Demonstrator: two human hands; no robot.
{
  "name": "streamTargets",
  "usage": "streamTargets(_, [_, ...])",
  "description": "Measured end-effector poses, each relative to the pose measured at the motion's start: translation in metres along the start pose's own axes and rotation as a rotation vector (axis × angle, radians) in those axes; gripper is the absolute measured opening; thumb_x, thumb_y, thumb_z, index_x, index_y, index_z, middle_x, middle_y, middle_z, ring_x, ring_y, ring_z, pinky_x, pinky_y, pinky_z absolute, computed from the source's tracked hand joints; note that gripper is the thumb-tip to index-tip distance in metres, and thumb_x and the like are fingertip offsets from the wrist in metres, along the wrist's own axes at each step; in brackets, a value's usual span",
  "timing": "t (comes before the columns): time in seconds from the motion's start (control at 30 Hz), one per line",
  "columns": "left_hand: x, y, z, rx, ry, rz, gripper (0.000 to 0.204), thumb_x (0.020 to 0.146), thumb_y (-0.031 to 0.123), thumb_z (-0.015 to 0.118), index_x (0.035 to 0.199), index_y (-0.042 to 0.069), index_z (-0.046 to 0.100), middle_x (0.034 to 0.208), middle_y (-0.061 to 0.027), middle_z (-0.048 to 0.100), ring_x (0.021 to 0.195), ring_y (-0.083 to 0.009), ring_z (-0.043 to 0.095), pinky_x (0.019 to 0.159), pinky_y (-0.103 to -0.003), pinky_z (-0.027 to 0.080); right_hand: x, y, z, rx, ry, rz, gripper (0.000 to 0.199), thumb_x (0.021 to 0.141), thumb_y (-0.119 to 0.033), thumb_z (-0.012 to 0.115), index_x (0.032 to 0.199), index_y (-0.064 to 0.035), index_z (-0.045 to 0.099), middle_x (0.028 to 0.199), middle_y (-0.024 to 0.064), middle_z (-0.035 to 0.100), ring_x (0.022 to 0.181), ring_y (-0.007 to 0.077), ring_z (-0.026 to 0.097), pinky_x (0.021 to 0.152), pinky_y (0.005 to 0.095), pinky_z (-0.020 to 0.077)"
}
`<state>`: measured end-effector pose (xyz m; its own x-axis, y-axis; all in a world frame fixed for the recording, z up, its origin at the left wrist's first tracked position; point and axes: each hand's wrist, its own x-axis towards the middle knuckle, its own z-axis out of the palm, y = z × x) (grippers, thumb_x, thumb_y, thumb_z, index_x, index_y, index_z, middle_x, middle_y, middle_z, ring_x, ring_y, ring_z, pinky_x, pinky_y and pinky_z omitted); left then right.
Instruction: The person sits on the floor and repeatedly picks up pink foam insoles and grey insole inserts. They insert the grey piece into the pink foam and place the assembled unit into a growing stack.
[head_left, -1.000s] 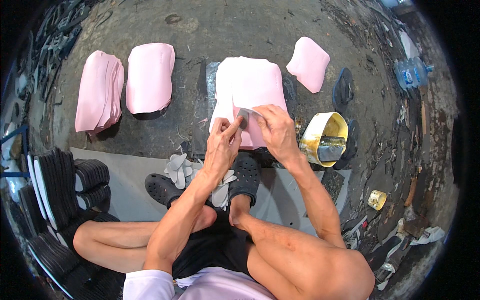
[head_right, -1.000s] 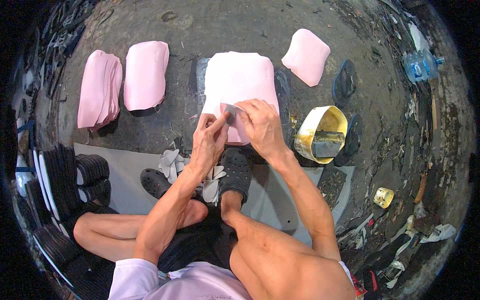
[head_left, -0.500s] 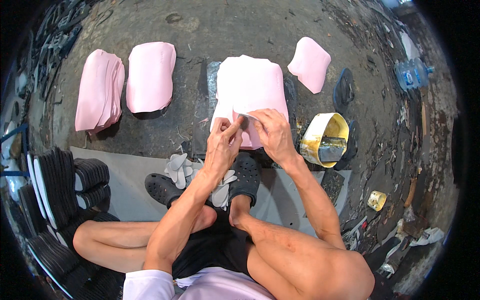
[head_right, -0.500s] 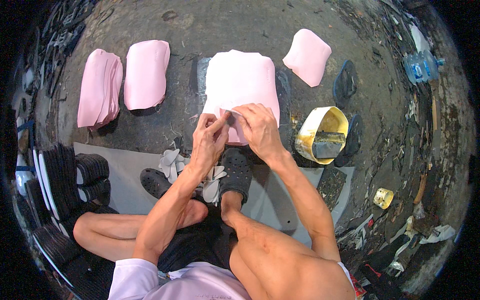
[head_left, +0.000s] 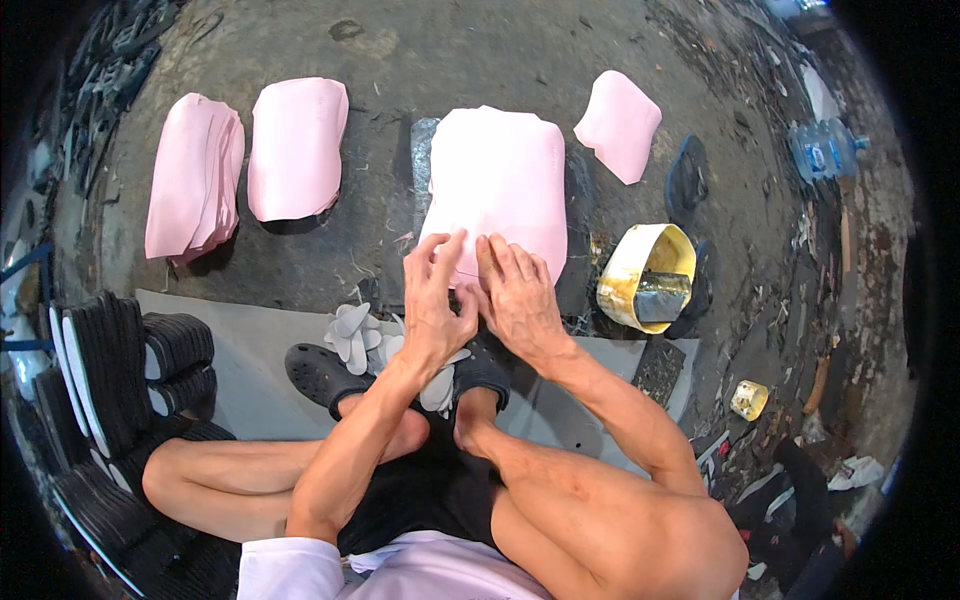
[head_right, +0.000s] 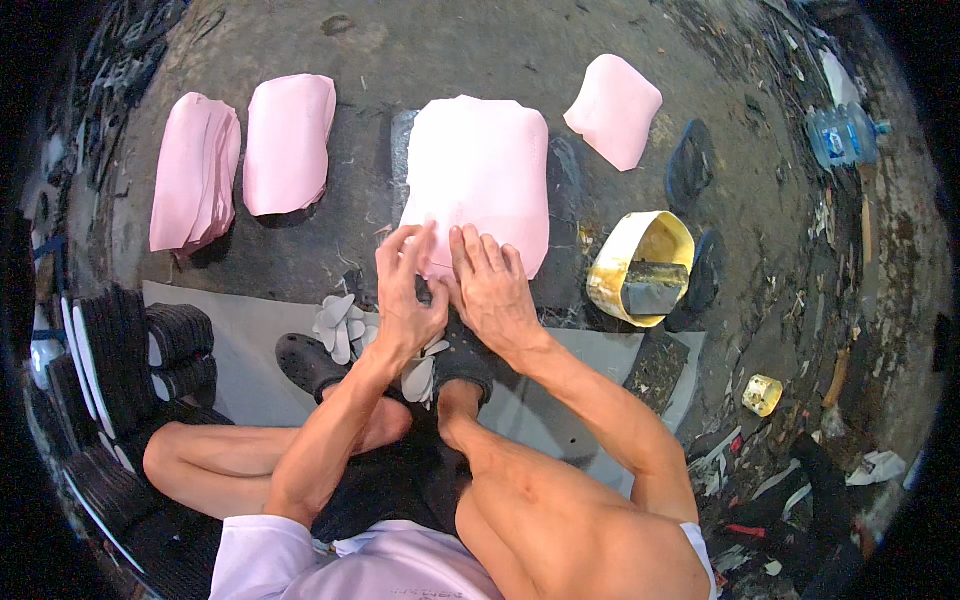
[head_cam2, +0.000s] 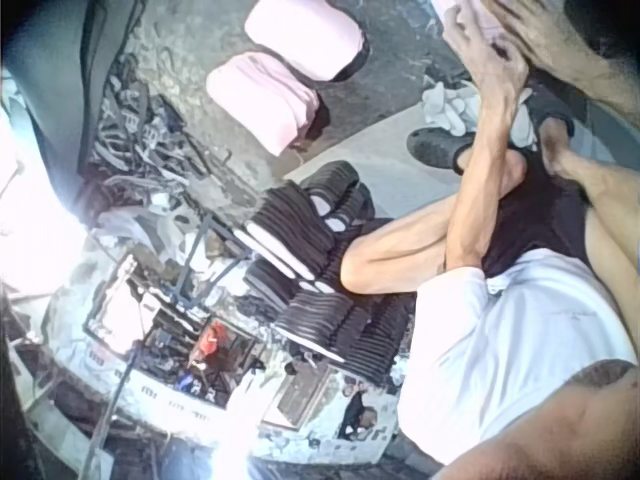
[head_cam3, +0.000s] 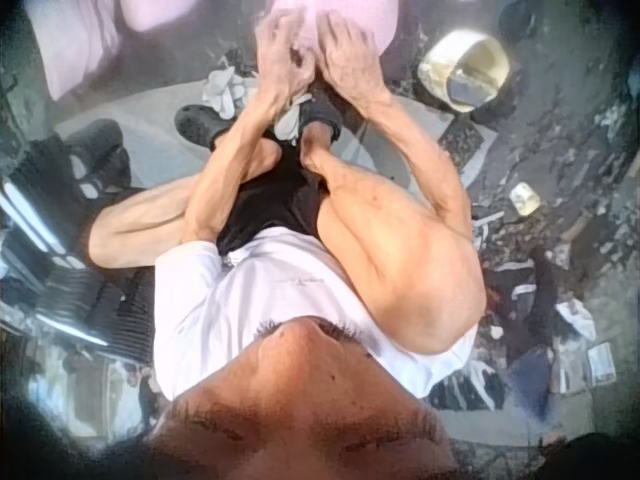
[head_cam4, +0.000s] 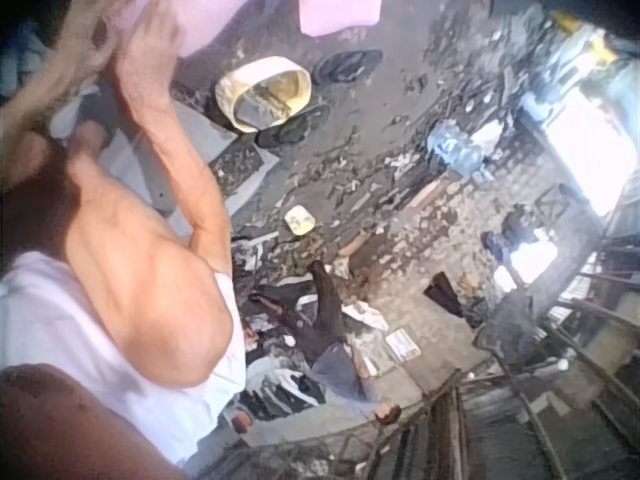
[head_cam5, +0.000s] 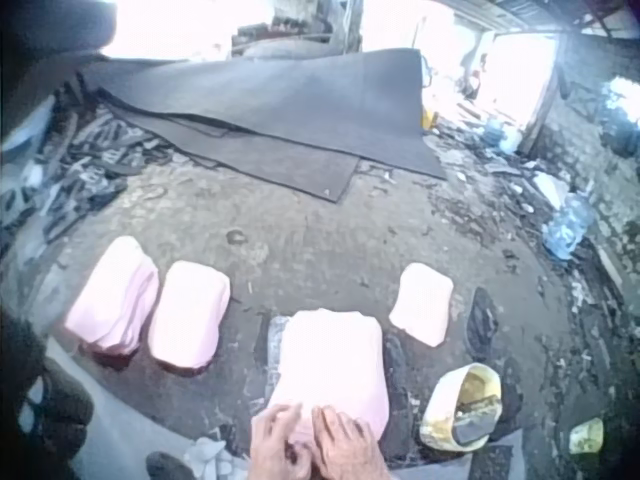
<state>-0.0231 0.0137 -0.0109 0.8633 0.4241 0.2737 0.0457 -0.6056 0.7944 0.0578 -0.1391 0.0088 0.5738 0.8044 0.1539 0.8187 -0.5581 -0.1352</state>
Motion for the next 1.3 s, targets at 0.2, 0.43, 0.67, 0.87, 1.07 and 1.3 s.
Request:
streamTargets(0.2, [-0.005,-0.003,0.01,0.045,-0.05,-0.145,0.062,0.094,0.012,0.087,0.154,0.01,0.071,0.139,-0.0215,0.067,0.121,-0.0374,0.063,0.105,-0.05,0.053,0.023,0.052,-0.02,0.338,0.041,0.244,0.06,0.108,-0.028,0.07,0.158,0.0044,0.061,0.142,0.029,0.071,0.129,0.045,0.067,0.114,0.0529,0.0518])
streamTargets(0.43, [0.048,0.029,0.036,0.036,-0.103,-0.513,0.039,0.094,0.008,0.081,0.131,0.0,0.074,0.123,-0.0216,0.067,0.114,-0.039,0.067,0.102,-0.051,0.054,0.004,0.09,0.019,0.602,0.114,0.832,0.075,0.105,-0.035,0.082,0.163,0.0062,0.057,0.13,0.0294,0.077,0.12,0.0447,0.076,0.107,0.0533,0.0576])
streamTargets(0.67, [0.106,0.049,-0.024,-0.345,-0.042,0.098,0.047,0.095,-0.013,0.069,0.137,0.005,0.08,0.126,-0.0179,0.078,0.109,-0.0276,0.081,0.093,-0.04,0.065,0.018,0.092,-0.009,1.048,0.338,0.812,0.036,0.111,-0.018,0.079,0.14,0.0008,0.069,0.124,0.0089,0.071,0.108,0.0182,0.073,0.096,0.0325,0.0598])
streamTargets(0.87, [0.173,-0.034,-0.138,-0.327,0.375,-0.016,0.034,0.111,0.006,0.074,0.145,0.0,0.071,0.125,-0.0065,0.08,0.111,-0.0143,0.073,0.096,-0.031,0.061,0.031,0.068,-0.056,1.042,0.238,0.701,0.034,0.111,-0.015,0.075,0.141,-0.0007,0.066,0.128,0.0122,0.072,0.097,0.0149,0.074,0.085,0.0328,0.0635])
streamTargets(1.07, [0.159,-0.218,-0.187,-0.095,0.351,-0.712,0.068,0.099,0.021,0.088,0.157,-0.006,0.066,0.124,-0.016,0.08,0.104,-0.0203,0.077,0.082,-0.034,0.064,0.025,0.045,-0.029,0.887,0.16,0.519,0.031,0.111,-0.014,0.075,0.139,-0.0024,0.07,0.129,0.0168,0.074,0.101,0.0239,0.079,0.09,0.0385,0.0646])
streamTargets(1.3, [0.111,-0.203,-0.154,0.597,0.357,-0.65,0.084,0.095,0.042,0.09,0.163,0.001,0.061,0.133,-0.03,0.075,0.13,-0.0474,0.073,0.111,-0.058,0.057,0.013,0.069,-0.048,0.372,-0.255,-0.001,0.085,0.091,-0.029,0.094,0.167,-0.0163,0.059,0.174,0.0186,0.05,0.161,0.0416,0.046,0.132,0.0556,0.0402])
